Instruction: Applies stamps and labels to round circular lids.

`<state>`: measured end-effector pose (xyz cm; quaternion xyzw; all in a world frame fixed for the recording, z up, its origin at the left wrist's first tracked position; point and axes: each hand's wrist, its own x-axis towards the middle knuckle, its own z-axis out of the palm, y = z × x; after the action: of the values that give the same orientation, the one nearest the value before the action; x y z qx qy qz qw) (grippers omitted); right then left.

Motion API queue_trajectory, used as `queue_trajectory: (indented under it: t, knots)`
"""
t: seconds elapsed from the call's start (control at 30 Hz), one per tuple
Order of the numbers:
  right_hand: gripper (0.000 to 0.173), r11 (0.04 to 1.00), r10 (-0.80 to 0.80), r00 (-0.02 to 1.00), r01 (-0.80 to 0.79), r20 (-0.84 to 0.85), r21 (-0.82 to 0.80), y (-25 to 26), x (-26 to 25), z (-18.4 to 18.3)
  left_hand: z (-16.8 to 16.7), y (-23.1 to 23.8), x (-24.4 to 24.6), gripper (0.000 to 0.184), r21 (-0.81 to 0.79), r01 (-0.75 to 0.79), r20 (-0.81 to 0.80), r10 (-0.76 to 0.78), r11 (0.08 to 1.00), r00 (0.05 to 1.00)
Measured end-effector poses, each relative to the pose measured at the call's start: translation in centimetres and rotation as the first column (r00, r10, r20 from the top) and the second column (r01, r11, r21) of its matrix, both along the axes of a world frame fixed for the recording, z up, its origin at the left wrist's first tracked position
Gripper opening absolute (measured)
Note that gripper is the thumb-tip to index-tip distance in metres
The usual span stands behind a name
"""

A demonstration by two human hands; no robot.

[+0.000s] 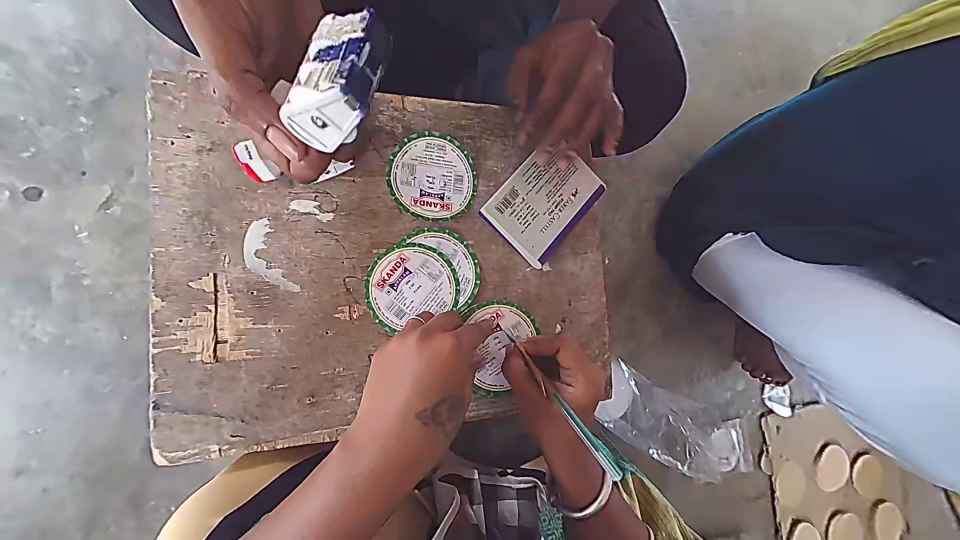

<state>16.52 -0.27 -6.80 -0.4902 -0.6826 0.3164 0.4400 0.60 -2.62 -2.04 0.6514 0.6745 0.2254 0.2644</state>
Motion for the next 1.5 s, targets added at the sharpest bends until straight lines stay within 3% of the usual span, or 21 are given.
queue_trajectory:
  t: [0.23, 0.4, 0.5, 0.6, 0.77, 1.0, 1.1, 1.2, 1.33, 1.5]
  knots:
    - [0.006, 1.000, 0.004, 1.000, -0.004, -0.020, 0.014, -0.1, 0.2, -0.1, -0.1, 0.0, 0.0, 0.025, -0.003, 0.008, 0.017, -0.008, 1.000, 1.000]
    - [0.010, 0.999, -0.006, 0.974, -0.003, -0.225, -0.040, -0.2, 0.6, 0.2, 0.0, 0.6, -0.7, 0.018, -0.030, -0.051, 0.157, 0.055, 0.998, 0.986]
    - [0.014, 0.998, -0.017, 0.960, -0.002, -0.281, -0.067, -0.2, 0.6, 0.4, -0.2, 1.4, -0.6, 0.026, 0.014, -0.092, 0.127, 0.090, 0.996, 0.988]
    - [0.015, 0.999, -0.003, 0.957, -0.012, -0.289, -0.049, 0.0, 0.6, 0.2, -0.5, 2.3, -0.4, 0.028, -0.040, -0.091, 0.111, 0.095, 0.995, 0.989]
    - [0.016, 0.998, -0.005, 0.954, -0.013, -0.300, -0.058, -0.1, 0.6, 0.3, -0.5, 3.0, -0.5, 0.011, -0.069, -0.168, 0.125, 0.176, 0.983, 0.976]
    - [0.016, 0.998, -0.009, 0.954, -0.009, -0.299, -0.060, -0.1, 0.6, 0.3, -0.5, 2.7, -0.6, 0.010, 0.027, -0.138, 0.100, 0.134, 0.990, 0.986]
    - [0.018, 0.998, -0.007, 0.941, -0.016, -0.338, -0.064, 0.0, 0.7, 0.3, -0.5, 2.4, -1.2, 0.012, 0.040, -0.131, 0.153, 0.123, 0.991, 0.980]
    - [0.017, 0.999, 0.004, 0.919, -0.023, -0.394, -0.042, -0.1, 0.9, 0.1, 0.4, 2.2, -2.8, 0.010, -0.004, -0.247, 0.265, 0.240, 0.969, 0.934]
    - [0.007, 0.997, 0.073, 0.967, -0.065, -0.243, 0.038, -1.0, 0.7, 0.8, 1.2, 2.3, -6.2, 0.006, -0.082, -0.445, 0.379, 0.441, 0.892, 0.813]
    - [0.008, 0.989, 0.114, 0.991, -0.108, -0.064, 0.098, -1.5, 0.3, 0.3, 0.7, 3.0, -7.7, 0.005, -0.119, -0.558, 0.355, 0.560, 0.821, 0.749]
